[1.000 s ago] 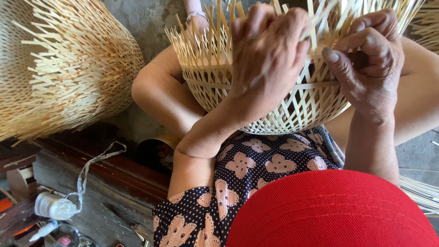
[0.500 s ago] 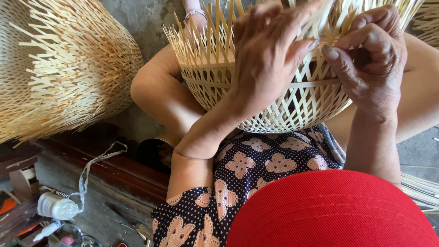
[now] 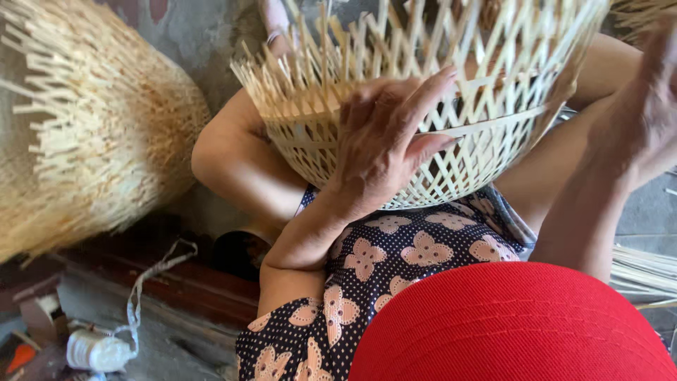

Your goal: The person is weaving a bamboo basket by hand, threading long strips through the frame while sitting on the floor.

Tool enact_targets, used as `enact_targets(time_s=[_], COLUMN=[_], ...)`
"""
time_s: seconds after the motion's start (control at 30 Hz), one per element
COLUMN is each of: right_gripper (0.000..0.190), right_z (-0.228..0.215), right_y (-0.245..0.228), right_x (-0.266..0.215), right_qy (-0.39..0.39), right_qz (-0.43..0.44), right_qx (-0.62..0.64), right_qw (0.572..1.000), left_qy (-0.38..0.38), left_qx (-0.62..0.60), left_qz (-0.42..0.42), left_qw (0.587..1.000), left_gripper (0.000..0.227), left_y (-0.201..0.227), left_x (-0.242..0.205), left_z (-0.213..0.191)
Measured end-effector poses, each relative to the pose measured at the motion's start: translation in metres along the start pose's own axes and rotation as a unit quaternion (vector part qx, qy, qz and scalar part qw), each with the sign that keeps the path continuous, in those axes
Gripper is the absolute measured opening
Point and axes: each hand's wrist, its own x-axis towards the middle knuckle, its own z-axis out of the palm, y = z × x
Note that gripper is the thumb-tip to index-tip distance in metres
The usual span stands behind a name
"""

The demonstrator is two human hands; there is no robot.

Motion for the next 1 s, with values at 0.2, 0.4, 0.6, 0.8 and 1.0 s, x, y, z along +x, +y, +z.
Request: enact_targets(time_s=[0.2, 0.4, 0.6, 0.8, 1.0], right_gripper=[0.029, 0.057, 0.078, 0.071, 0.088], right_z=[-0.008, 0.011, 0.013, 0.012, -0.009], right_y=[0.071, 0.059, 0.077, 0.105, 0.09], right_x=[-0.002, 0.0, 0.005, 0.009, 0.002], right_qy=[-0.096, -0.206, -0.245, -0.206, -0.159], right_qz=[0.071, 0.099, 0.04, 0.211, 0.127], right_qx=[0.094, 0.092, -0.1, 0.224, 0.015], right_qw=[0.988, 0.969, 0.963, 0.929, 0.979], left_qy=[-0.011, 0.077, 0.179, 0.17, 0.164], left_qx=[-0.024, -0.178, -0.482, -0.629, -0.636], left_qz=[-0.017, -0.125, -0.439, -0.555, -0.526], left_qw=[1.0, 0.973, 0.737, 0.518, 0.54], left_gripper=[0.087, 0.092, 0.095, 0.092, 0.093], left_y=[-0.003, -0.032, -0.062, -0.086, -0.117], left_x=[-0.006, -0.027, -0.063, -0.098, -0.102], left_z=[-0.001, -0.047, -0.072, -0.057, -0.049])
